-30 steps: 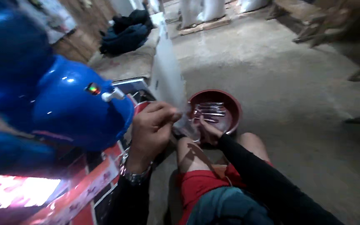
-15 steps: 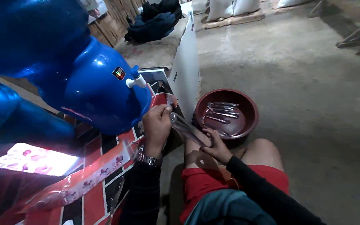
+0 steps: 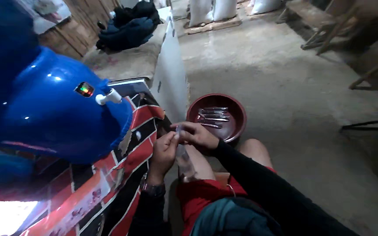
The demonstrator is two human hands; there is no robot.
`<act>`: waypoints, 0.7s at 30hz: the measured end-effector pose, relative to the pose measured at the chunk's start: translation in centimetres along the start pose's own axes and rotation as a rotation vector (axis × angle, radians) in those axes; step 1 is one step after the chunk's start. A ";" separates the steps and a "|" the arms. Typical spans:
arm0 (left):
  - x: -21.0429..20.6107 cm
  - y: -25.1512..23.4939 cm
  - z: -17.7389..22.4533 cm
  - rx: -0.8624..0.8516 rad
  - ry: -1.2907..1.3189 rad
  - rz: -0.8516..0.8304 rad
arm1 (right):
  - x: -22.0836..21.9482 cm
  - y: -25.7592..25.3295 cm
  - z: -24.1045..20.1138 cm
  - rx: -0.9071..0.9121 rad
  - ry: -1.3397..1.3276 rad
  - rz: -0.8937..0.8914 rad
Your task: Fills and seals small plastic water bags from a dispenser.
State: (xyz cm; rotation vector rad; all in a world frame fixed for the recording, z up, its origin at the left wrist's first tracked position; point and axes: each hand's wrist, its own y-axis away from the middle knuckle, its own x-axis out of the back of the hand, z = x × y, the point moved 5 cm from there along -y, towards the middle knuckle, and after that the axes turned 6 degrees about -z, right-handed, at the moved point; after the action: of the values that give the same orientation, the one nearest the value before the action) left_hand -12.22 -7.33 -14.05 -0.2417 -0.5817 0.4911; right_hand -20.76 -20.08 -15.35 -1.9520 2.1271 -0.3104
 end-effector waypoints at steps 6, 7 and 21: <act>0.2 -0.2 -0.1 0.007 -0.113 -0.155 | 2.5 0.2 -2.2 0.096 0.184 0.031; 0.0 -0.2 0.0 0.025 -0.119 -0.209 | 2.8 0.9 -2.7 0.087 0.200 0.082; 2.9 -0.6 14.2 -0.663 0.117 0.004 | -9.6 6.4 -8.3 0.173 -0.832 -0.054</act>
State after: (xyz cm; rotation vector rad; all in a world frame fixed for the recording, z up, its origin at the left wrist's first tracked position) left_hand -18.09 -5.18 -0.96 -0.8955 -0.6158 0.2710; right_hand -28.65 -9.96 -9.16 -1.6277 1.4510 0.2680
